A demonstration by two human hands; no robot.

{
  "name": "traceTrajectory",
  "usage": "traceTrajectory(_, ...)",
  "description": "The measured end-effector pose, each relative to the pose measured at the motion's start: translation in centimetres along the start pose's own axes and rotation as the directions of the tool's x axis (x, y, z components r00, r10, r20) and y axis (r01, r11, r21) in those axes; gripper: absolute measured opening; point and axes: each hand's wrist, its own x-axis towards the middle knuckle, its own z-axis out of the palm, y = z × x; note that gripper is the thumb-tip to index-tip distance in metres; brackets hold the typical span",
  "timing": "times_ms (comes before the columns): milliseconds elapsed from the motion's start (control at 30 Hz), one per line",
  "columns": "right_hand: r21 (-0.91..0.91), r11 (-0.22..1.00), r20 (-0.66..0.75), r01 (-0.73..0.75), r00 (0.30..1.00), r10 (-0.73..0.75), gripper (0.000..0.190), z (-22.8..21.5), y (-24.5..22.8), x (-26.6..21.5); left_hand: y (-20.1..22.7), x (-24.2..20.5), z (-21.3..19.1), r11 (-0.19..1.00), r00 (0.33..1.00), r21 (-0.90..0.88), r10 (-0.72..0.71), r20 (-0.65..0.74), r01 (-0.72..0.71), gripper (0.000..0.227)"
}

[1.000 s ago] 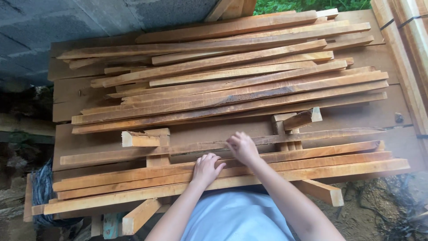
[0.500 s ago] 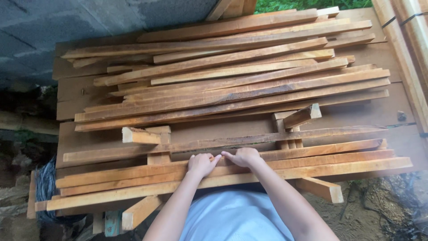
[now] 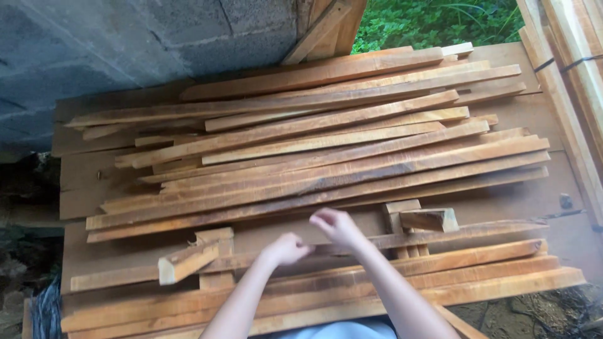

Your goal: Organizing wood strips into bundles and securing them with plastic cable ties.

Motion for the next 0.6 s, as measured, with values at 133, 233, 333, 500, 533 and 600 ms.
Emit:
traceTrajectory(133,-0.015,0.999,-0.203,-0.033,0.979,0.029,0.026,-3.6,2.3,10.5,-2.5,9.5,-5.9,0.926,0.885,-0.206,0.209,-0.416,-0.316,0.035)
traceTrajectory(233,-0.287,0.951,-0.387,0.113,0.895,-0.223,0.030,-6.6,4.3,18.5,-4.8,18.2,-11.9,0.918,0.707,-0.110,0.213,-0.674,-0.381,0.034)
traceTrajectory(333,-0.545,0.828,-0.405,0.132,0.823,-0.398,0.041,-9.6,2.7,24.1,-6.5,24.1,-18.3,0.950,0.518,0.198,0.300,-0.801,-0.243,0.041)
traceTrajectory(500,-0.742,0.668,-0.282,-0.051,0.928,-0.242,0.070,-12.6,0.1,29.3,-4.6,24.1,-26.1,0.929,0.674,0.348,0.179,-0.717,0.124,0.067)
traceTrajectory(533,-0.742,0.668,-0.288,-0.058,0.928,-0.238,0.070,-12.8,0.6,30.1,-5.6,25.9,-26.0,0.929,0.676,0.352,0.184,-0.714,0.118,0.067)
traceTrajectory(600,-0.808,0.582,-0.208,-0.091,0.968,-0.138,0.066,-12.8,1.4,31.2,-8.1,28.8,-25.2,0.915,0.702,0.353,0.122,-0.701,0.194,0.067)
